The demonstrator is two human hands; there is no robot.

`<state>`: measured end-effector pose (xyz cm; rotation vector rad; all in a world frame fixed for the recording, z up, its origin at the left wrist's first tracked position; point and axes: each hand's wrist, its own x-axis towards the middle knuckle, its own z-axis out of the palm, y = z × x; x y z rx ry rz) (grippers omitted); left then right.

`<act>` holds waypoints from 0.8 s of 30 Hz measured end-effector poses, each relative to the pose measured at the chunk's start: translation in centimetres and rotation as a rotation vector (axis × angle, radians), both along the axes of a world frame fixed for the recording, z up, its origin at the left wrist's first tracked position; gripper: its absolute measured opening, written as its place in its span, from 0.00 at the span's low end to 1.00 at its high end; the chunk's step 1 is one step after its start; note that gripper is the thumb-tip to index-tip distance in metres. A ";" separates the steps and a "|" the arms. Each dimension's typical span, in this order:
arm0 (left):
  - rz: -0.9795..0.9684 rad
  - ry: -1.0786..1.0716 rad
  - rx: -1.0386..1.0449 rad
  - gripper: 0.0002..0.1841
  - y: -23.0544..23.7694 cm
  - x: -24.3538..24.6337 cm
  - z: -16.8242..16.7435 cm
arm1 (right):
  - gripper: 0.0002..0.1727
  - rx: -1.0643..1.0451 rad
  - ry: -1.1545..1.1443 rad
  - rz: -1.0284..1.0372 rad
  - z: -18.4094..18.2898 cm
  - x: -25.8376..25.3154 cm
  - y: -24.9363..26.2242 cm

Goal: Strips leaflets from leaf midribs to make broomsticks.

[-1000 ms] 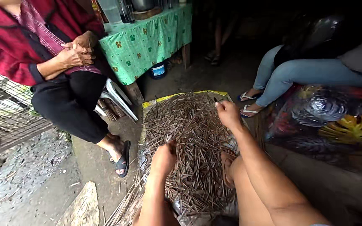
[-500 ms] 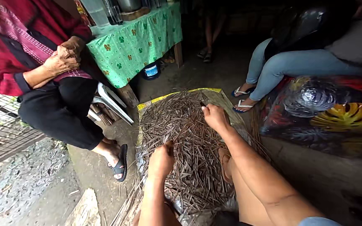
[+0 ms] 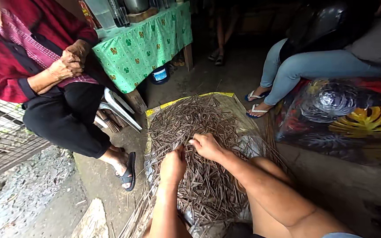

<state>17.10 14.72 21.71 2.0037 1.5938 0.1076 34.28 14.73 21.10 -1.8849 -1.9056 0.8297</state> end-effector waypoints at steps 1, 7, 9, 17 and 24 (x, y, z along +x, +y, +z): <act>-0.004 0.009 0.005 0.21 -0.2 0.0 0.1 | 0.21 -0.007 -0.039 -0.082 0.2 0.7 0.4; -0.043 -0.072 0.028 0.19 -0.7 -0.7 -0.2 | 0.23 0.204 -0.019 -0.455 -0.1 5.9 2.7; -0.052 -0.095 0.028 0.20 -0.8 -1.1 -0.3 | 0.23 0.201 0.014 -0.524 0.6 7.1 2.9; -0.071 -0.180 0.082 0.20 -1.0 -2.2 -1.0 | 0.23 0.246 0.061 -0.637 1.3 9.3 3.6; -0.064 -0.192 0.108 0.18 -1.2 -4.2 -1.1 | 0.23 0.237 0.452 -0.843 0.5 12.8 3.8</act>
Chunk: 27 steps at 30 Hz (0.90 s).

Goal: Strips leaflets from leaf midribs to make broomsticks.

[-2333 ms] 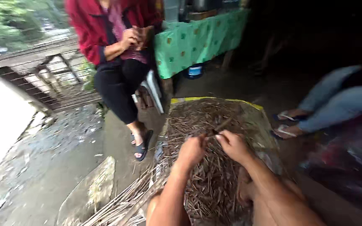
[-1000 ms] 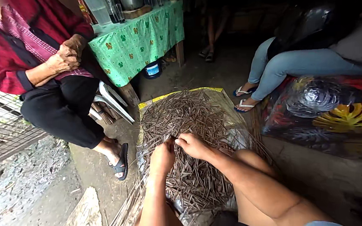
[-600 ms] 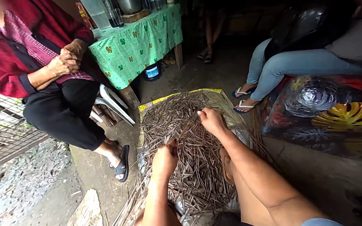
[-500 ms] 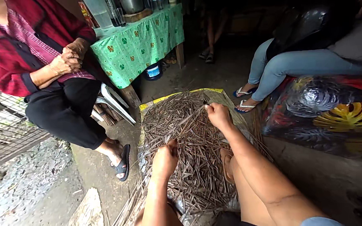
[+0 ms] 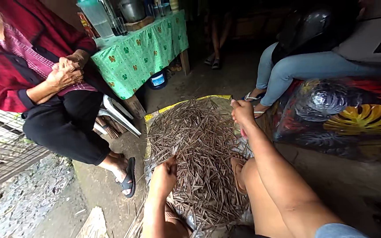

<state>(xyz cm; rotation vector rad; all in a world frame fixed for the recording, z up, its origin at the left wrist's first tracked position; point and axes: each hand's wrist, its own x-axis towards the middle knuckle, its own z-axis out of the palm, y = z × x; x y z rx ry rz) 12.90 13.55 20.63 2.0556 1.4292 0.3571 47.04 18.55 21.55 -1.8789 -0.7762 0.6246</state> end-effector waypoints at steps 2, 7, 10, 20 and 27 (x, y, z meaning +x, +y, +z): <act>0.004 0.000 0.014 0.18 -0.2 0.0 -0.2 | 0.22 0.027 0.169 0.081 0.2 -1.7 -0.8; 0.037 0.112 0.031 0.20 -0.8 0.8 0.0 | 0.20 -0.008 0.166 0.313 -0.4 -5.8 -1.7; -0.006 0.051 0.156 0.21 -1.2 1.0 -0.6 | 0.19 -0.019 0.163 0.323 -0.7 -6.6 -1.4; -0.055 -0.076 0.259 0.21 -2.2 1.0 -0.8 | 0.19 0.070 0.124 0.232 -1.2 -6.4 -1.2; -0.084 -0.069 0.284 0.20 -2.7 0.1 -0.5 | 0.18 0.141 0.202 0.069 -1.8 -3.0 1.0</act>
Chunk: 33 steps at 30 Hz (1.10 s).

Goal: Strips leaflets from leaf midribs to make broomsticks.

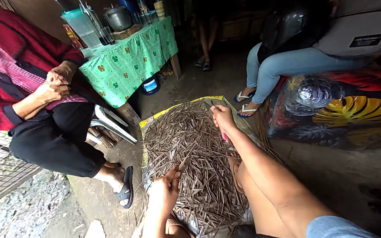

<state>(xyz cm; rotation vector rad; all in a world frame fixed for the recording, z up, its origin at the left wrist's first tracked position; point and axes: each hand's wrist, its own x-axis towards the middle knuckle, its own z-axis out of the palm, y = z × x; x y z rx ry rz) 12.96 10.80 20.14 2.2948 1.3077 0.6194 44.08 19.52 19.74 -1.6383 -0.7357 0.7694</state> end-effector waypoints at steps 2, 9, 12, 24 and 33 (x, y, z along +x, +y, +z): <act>-0.001 -0.002 -0.004 0.20 0.0 -0.8 -0.1 | 0.18 0.010 0.083 -0.072 0.4 1.2 0.6; 0.031 -0.008 -0.050 0.20 0.0 -2.5 -0.3 | 0.16 0.070 0.280 -0.036 1.1 1.7 0.0; 0.014 -0.028 -0.070 0.19 0.1 -2.1 -0.2 | 0.17 0.074 0.300 0.057 1.3 -0.2 -0.7; -0.045 -0.139 -0.320 0.17 1.4 -2.0 -0.7 | 0.19 0.100 0.082 0.147 0.9 -2.5 -2.9; -0.092 -0.163 -0.297 0.17 1.2 -2.0 -1.1 | 0.19 0.097 0.064 0.015 1.1 -0.2 -2.2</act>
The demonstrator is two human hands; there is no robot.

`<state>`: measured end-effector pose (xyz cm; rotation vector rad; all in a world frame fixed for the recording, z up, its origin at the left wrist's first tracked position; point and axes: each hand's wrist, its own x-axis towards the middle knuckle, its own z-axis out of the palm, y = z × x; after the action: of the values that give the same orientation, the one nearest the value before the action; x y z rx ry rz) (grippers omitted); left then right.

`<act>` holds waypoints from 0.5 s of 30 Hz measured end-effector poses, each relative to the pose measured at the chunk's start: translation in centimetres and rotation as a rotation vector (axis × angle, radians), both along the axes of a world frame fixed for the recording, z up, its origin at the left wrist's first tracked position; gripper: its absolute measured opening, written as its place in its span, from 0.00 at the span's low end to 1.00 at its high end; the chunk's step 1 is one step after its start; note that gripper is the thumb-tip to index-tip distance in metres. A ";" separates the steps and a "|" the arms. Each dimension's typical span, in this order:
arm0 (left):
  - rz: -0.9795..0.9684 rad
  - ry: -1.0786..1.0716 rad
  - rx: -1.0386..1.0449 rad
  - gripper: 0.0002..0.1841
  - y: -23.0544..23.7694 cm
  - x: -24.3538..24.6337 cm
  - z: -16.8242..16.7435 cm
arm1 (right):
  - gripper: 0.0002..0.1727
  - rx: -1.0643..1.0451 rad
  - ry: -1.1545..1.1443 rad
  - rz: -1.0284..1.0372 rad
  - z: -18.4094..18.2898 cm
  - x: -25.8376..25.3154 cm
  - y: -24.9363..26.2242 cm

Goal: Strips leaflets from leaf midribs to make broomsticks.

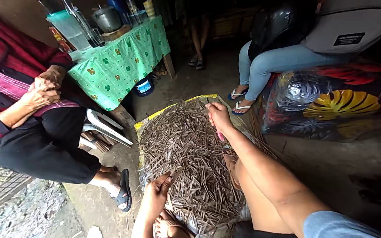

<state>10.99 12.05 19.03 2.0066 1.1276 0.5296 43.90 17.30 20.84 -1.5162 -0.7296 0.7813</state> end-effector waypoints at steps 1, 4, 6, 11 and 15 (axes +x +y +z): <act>-0.007 0.001 0.006 0.17 0.0 0.0 0.0 | 0.18 0.016 0.060 -0.003 0.3 0.3 0.4; -0.010 0.021 0.026 0.17 -0.1 0.0 0.1 | 0.16 0.013 0.155 -0.005 0.8 0.4 0.9; 0.001 0.029 0.045 0.17 -0.1 0.0 0.2 | 0.15 0.015 0.175 -0.011 0.8 0.4 0.9; -0.012 -0.006 0.039 0.17 -0.3 0.0 0.5 | 0.15 0.016 0.058 -0.039 0.2 0.8 1.4; -0.016 -0.018 0.043 0.17 -0.4 -0.3 0.4 | 0.15 0.008 -0.085 -0.076 -0.8 1.5 2.1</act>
<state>10.71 11.66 19.39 2.0419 1.0971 0.5671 45.42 19.42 20.04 -1.5684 -0.7327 0.6598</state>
